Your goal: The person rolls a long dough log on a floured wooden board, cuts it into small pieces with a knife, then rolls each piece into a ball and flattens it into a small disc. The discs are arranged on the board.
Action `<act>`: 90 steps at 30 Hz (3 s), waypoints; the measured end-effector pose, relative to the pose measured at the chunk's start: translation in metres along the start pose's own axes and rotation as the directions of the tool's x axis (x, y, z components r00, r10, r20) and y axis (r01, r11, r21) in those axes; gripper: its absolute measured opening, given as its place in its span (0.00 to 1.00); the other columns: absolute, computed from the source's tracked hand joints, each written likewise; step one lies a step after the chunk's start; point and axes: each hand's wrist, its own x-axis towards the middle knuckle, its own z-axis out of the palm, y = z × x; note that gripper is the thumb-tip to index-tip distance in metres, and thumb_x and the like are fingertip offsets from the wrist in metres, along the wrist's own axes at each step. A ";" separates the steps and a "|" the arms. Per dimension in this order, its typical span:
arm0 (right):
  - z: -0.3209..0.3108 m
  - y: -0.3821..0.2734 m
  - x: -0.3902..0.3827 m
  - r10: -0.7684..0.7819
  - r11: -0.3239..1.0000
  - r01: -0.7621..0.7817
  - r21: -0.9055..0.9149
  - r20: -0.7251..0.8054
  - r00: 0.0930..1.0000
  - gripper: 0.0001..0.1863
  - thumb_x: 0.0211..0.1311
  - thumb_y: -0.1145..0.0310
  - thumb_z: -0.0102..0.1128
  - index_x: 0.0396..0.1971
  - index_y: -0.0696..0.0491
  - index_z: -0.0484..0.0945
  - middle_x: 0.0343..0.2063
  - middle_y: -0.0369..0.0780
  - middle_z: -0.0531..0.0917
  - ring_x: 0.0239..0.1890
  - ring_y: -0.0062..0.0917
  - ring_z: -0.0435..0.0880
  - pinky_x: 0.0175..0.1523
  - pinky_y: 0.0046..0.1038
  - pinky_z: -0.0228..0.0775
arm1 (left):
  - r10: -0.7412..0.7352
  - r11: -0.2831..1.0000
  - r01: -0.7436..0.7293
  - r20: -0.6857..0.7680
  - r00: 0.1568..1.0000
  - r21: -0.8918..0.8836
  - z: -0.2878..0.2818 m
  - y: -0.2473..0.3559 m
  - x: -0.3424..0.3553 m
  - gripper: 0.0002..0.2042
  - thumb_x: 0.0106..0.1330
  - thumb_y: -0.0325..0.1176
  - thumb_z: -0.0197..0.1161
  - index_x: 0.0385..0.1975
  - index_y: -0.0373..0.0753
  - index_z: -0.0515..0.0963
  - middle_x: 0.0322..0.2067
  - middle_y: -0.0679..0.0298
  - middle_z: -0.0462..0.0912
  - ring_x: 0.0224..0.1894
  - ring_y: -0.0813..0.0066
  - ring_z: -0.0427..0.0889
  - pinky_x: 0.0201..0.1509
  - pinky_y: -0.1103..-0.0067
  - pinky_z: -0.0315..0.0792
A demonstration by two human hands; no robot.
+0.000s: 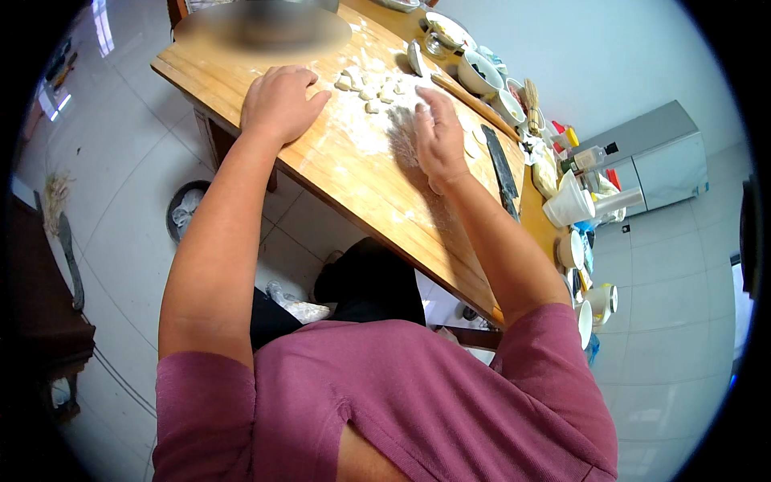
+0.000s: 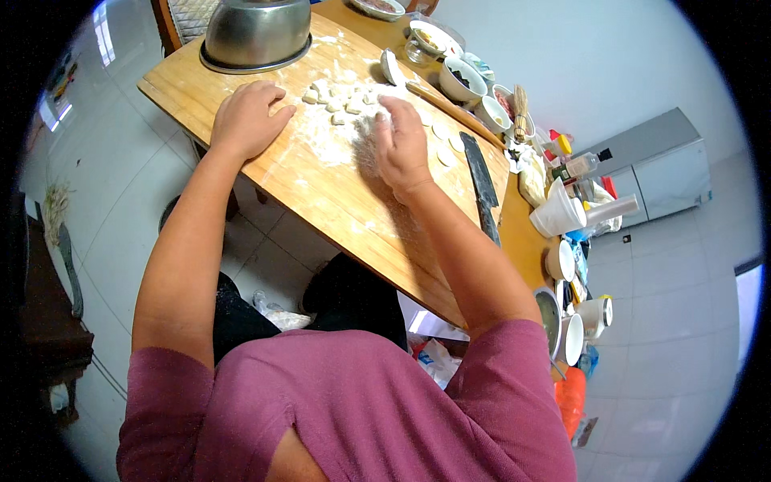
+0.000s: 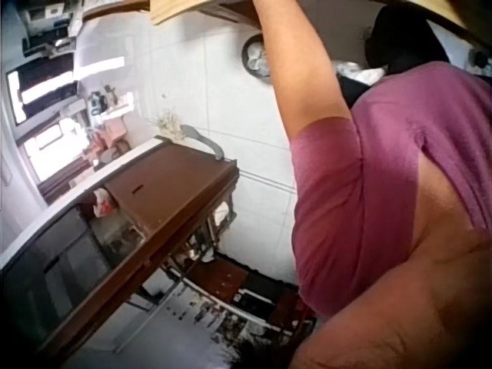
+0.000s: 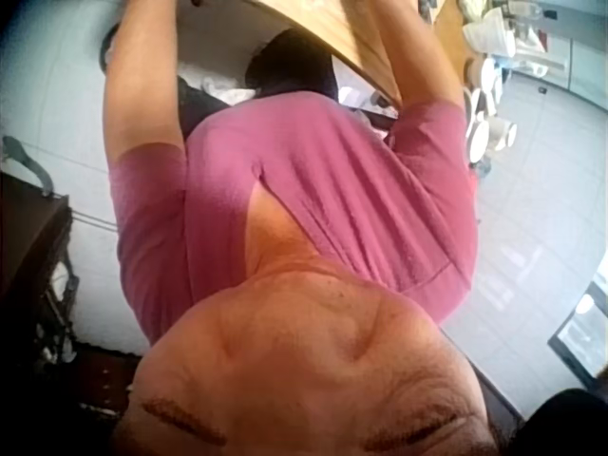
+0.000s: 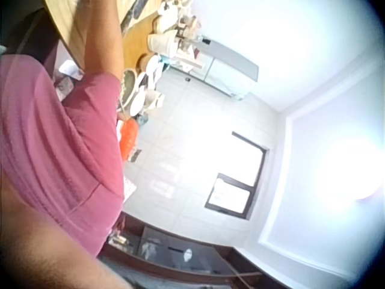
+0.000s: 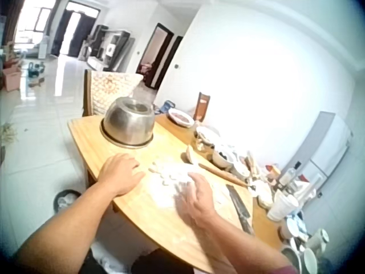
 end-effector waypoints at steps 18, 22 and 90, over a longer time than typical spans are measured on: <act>-0.041 0.035 0.014 0.620 0.475 -0.553 0.685 0.186 0.762 0.28 0.80 0.54 0.57 0.67 0.61 0.75 0.63 0.43 0.80 0.67 0.27 0.75 0.72 0.31 0.63 | 0.050 0.999 -0.050 -0.020 0.999 0.009 0.003 -0.002 0.003 0.22 0.70 0.48 0.66 0.53 0.36 0.86 0.59 0.55 0.85 0.63 0.55 0.80 0.69 0.64 0.72; -0.088 0.010 0.005 0.544 0.737 -0.635 0.229 0.356 0.760 0.20 0.73 0.64 0.68 0.59 0.59 0.83 0.49 0.38 0.88 0.49 0.21 0.83 0.60 0.26 0.74 | 0.038 0.999 -0.037 -0.018 0.999 0.015 0.000 -0.005 0.000 0.21 0.70 0.47 0.66 0.51 0.36 0.87 0.58 0.56 0.85 0.62 0.55 0.81 0.67 0.63 0.73; -0.074 -0.036 -0.007 0.437 0.889 -0.427 -0.165 0.583 0.685 0.12 0.60 0.68 0.76 0.40 0.58 0.88 0.39 0.46 0.89 0.40 0.34 0.88 0.47 0.32 0.79 | 0.031 0.999 -0.032 -0.021 0.999 -0.030 -0.004 -0.003 0.000 0.18 0.69 0.44 0.68 0.48 0.35 0.88 0.58 0.54 0.86 0.62 0.54 0.82 0.67 0.64 0.75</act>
